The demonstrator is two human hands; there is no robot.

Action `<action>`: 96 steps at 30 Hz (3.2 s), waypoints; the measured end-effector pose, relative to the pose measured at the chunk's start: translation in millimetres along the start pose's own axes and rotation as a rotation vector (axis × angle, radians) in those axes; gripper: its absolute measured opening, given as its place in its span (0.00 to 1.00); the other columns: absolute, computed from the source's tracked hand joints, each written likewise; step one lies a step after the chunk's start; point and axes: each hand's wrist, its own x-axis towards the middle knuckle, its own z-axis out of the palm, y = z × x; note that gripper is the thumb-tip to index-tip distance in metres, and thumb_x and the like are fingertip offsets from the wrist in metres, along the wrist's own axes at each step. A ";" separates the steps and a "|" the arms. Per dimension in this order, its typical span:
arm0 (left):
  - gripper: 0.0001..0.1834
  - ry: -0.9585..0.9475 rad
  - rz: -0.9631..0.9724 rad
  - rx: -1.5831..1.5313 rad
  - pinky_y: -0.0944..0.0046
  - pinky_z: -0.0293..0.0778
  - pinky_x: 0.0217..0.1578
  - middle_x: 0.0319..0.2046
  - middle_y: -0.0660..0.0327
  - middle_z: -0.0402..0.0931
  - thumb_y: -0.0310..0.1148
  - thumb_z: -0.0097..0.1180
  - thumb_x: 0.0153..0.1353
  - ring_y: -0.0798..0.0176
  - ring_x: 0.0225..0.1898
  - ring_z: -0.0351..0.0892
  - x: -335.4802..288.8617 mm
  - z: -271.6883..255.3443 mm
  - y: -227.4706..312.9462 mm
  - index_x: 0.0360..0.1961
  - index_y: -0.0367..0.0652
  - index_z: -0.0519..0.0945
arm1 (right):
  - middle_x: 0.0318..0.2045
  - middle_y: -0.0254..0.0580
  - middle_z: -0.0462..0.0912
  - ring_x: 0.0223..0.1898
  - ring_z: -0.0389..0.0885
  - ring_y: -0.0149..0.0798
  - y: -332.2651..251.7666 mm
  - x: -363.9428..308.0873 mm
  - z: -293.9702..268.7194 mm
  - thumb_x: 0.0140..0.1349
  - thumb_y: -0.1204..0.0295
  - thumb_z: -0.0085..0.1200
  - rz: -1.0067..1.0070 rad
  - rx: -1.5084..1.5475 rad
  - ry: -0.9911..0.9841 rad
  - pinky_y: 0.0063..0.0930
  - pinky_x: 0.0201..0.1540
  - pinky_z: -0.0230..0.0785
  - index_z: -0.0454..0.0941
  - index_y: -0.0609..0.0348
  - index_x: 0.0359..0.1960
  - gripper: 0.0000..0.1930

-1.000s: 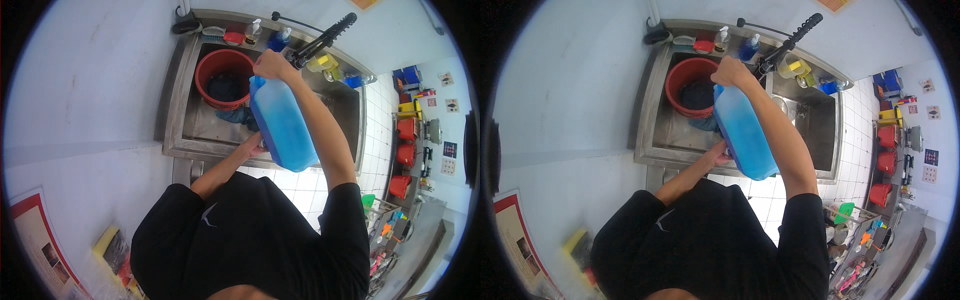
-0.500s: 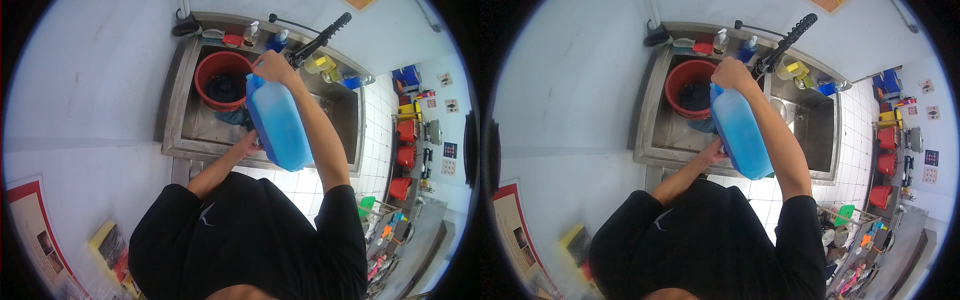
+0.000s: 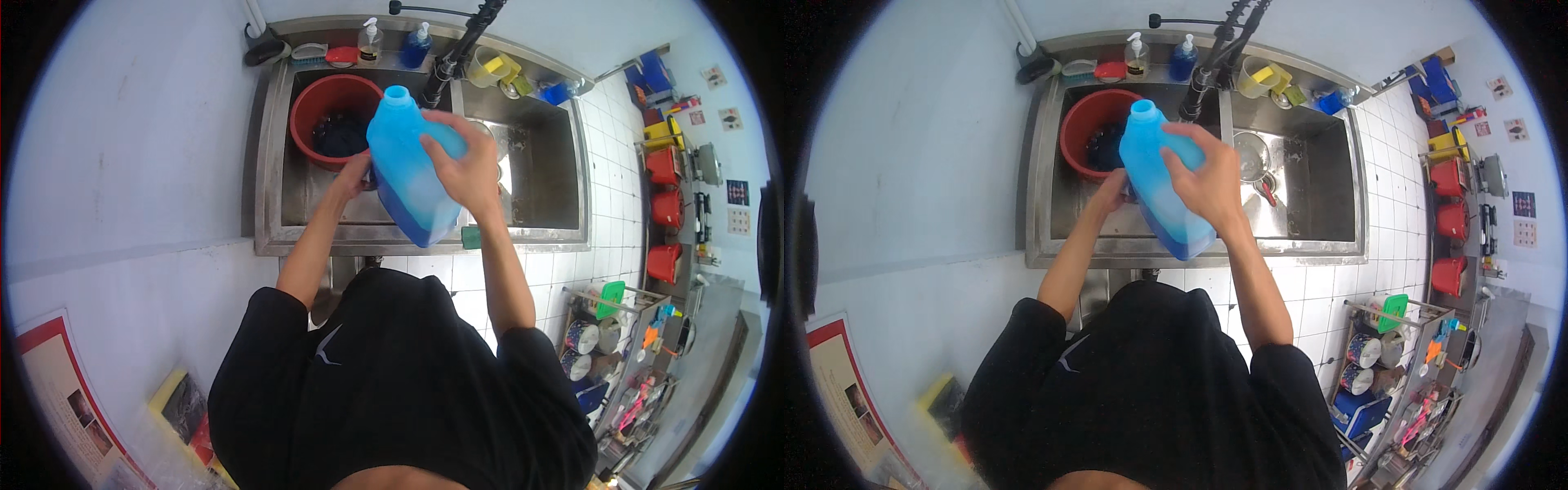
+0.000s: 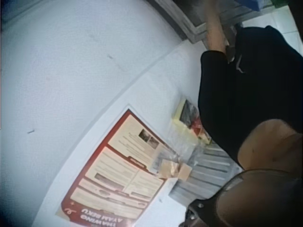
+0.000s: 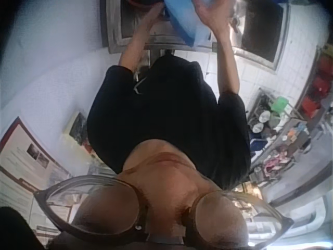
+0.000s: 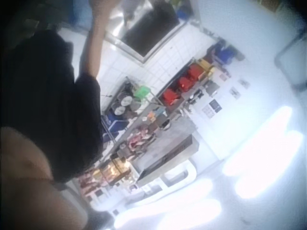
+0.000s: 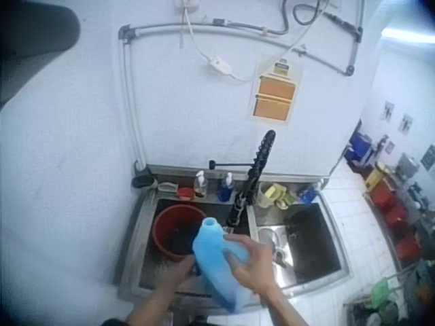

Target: Cleaning a wok, rinsing a cloth, and preparing a bucket of cleaning solution.

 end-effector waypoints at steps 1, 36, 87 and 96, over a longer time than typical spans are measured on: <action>0.12 -0.075 -0.012 0.029 0.68 0.62 0.25 0.26 0.69 0.68 0.43 0.50 0.60 0.71 0.26 0.65 4.1 -11.7 3.5 0.38 0.48 0.77 | 0.31 0.52 0.84 0.31 0.85 0.42 -0.2 -13.9 -4.2 0.52 0.73 0.59 0.006 0.046 0.065 0.30 0.38 0.74 0.82 0.58 0.42 0.14; 0.07 -0.162 1.088 1.791 0.47 0.71 0.42 0.37 0.48 0.67 0.28 0.49 0.54 0.43 0.43 0.72 -102.4 230.8 53.5 0.34 0.37 0.72 | 0.28 0.38 0.84 0.29 0.82 0.41 64.5 -200.6 -54.8 0.45 0.79 0.62 0.066 0.169 0.510 0.30 0.35 0.71 0.82 0.56 0.28 0.08; 0.29 -0.565 1.362 0.913 0.51 0.64 0.57 0.55 0.46 0.71 0.52 0.50 0.64 0.47 0.57 0.71 -67.6 302.6 18.1 0.54 0.36 0.72 | 0.26 0.35 0.83 0.30 0.82 0.39 24.2 -303.6 -146.6 0.44 0.80 0.59 0.280 0.196 0.667 0.29 0.36 0.72 0.80 0.55 0.25 0.06; 0.26 -1.526 0.921 0.857 0.54 0.61 0.62 0.60 0.43 0.65 0.16 0.47 0.58 0.42 0.65 0.63 -101.1 421.3 -175.6 0.59 0.37 0.65 | 0.24 0.33 0.82 0.28 0.80 0.39 76.5 -436.2 -181.1 0.44 0.77 0.58 0.669 0.075 0.763 0.30 0.36 0.70 0.79 0.52 0.22 0.04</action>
